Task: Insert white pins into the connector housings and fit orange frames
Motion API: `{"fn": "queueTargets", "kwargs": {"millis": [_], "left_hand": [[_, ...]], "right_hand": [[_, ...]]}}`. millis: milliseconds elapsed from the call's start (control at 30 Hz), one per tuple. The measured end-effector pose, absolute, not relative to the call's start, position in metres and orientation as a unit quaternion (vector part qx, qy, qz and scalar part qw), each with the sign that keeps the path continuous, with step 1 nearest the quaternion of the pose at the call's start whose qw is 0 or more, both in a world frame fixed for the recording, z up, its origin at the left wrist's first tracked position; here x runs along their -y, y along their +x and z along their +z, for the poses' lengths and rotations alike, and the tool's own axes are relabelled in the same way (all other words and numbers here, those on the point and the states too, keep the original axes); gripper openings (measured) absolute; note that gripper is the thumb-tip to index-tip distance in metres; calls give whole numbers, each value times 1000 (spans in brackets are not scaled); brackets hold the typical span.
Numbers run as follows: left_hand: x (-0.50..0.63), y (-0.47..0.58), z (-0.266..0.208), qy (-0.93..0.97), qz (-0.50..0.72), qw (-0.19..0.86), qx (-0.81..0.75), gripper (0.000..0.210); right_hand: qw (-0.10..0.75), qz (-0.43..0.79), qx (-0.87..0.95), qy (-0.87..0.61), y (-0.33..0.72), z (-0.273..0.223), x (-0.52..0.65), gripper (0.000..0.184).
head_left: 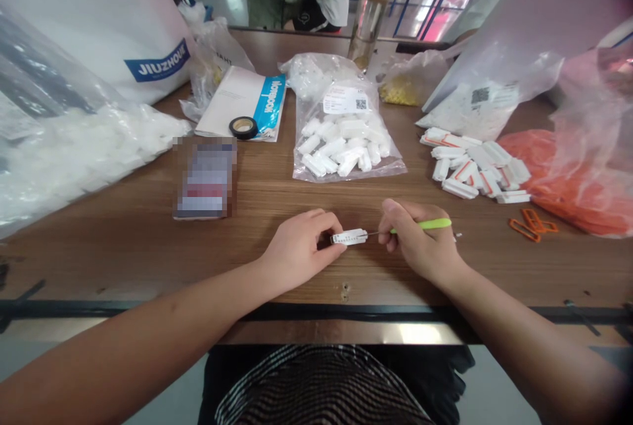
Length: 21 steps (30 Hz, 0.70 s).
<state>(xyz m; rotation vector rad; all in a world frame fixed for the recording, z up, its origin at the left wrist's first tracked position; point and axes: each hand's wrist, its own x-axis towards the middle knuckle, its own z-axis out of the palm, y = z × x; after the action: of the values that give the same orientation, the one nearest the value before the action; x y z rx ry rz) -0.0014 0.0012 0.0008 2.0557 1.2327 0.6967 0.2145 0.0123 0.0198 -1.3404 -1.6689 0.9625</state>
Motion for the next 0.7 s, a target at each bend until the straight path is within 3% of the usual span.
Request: {"fn": "queueTargets", "kwargs": {"millis": [700], "left_hand": [[-1,-1,4,780,257,321,-473,4]], "right_hand": [[400,374,651,-526,215,20,-10,49]]}}
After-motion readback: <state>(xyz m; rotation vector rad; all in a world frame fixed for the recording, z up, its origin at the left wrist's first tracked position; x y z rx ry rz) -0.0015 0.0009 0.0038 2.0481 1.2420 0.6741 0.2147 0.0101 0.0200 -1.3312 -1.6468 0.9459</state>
